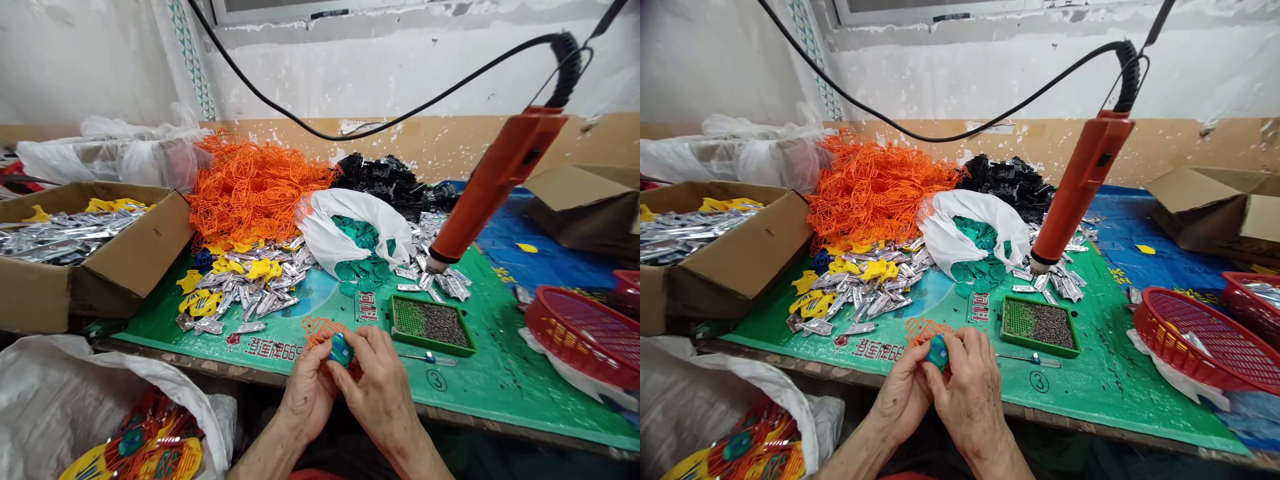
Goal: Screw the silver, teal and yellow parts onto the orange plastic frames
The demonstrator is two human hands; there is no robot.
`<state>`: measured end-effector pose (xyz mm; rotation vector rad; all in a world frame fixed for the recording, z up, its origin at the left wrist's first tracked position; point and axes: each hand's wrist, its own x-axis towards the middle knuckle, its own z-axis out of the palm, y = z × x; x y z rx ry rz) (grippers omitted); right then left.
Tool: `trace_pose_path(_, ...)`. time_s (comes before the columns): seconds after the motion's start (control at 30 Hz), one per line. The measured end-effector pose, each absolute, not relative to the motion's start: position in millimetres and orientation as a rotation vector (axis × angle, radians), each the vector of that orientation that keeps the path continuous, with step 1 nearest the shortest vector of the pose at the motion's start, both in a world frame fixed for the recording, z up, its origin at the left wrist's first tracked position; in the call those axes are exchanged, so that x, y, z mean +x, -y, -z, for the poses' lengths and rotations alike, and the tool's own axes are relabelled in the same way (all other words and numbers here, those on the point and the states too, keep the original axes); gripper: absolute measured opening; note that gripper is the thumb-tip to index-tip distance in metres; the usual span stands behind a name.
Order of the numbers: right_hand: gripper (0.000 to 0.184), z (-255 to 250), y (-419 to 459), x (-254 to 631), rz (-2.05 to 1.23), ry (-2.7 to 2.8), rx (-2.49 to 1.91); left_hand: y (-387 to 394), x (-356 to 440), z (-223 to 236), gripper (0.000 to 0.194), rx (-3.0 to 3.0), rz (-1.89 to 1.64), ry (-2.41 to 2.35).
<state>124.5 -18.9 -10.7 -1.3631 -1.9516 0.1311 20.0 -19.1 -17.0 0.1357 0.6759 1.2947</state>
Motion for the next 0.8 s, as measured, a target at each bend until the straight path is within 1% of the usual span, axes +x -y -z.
trace_pose_path(0.23, 0.034, 16.0, 18.5, 123.5, -0.097, 1.870, -1.345, 19.2, 22.2, 17.8, 0.014, 0.140, -1.298, -0.655)
trace_pose_path(0.4, 0.031, 16.2, 15.0, 125.2, -0.188, 1.842, -1.312, 21.4, 21.3, 17.5, 0.012, 0.147, -1.278, -0.653)
trace_pose_path(0.67, 0.024, 10.9, 20.7, 125.5, -0.056, 1.902, -1.352, 21.3, 23.5, 19.7, 0.019, 0.174, -1.327, -0.660)
trace_pose_path(0.8, 0.024, 10.7, 22.7, 124.1, 0.005, 1.906, -1.337, 21.5, 23.6, 17.4, 0.017, 0.162, -1.329, -0.659)
